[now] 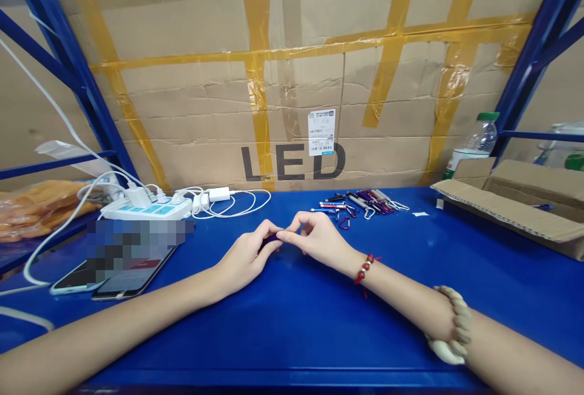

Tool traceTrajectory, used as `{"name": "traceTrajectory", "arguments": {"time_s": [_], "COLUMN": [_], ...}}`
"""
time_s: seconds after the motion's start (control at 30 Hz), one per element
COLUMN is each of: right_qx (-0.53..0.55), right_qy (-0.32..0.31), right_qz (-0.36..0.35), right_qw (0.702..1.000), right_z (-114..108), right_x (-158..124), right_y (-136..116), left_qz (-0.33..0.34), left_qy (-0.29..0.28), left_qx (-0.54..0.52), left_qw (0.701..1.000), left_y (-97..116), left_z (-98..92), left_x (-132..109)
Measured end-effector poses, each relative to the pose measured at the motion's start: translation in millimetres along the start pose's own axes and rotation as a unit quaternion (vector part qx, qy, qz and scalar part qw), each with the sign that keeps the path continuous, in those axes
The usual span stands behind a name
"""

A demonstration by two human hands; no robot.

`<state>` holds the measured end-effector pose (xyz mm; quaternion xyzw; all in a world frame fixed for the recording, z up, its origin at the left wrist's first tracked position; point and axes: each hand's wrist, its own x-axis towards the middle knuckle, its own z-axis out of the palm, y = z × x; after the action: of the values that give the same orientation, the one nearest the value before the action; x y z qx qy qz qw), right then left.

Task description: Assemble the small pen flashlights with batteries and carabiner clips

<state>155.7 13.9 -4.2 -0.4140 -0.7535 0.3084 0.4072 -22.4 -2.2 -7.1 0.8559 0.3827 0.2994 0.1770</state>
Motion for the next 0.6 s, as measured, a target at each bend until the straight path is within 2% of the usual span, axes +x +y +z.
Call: {"name": "traceTrajectory", "arguments": {"time_s": [0.6], "right_qx": [0.006], "right_qy": [-0.003], "right_qz": [0.0], "right_qw": [1.0], "right_z": [0.9], "right_x": [-0.5], "right_y": [-1.8], "left_qz": [-0.01], "left_qy": [-0.006], "left_qx": [0.032], "left_qw": [0.999], "left_y": [2.6], "left_z": [-0.7], "left_x": [0.1]}}
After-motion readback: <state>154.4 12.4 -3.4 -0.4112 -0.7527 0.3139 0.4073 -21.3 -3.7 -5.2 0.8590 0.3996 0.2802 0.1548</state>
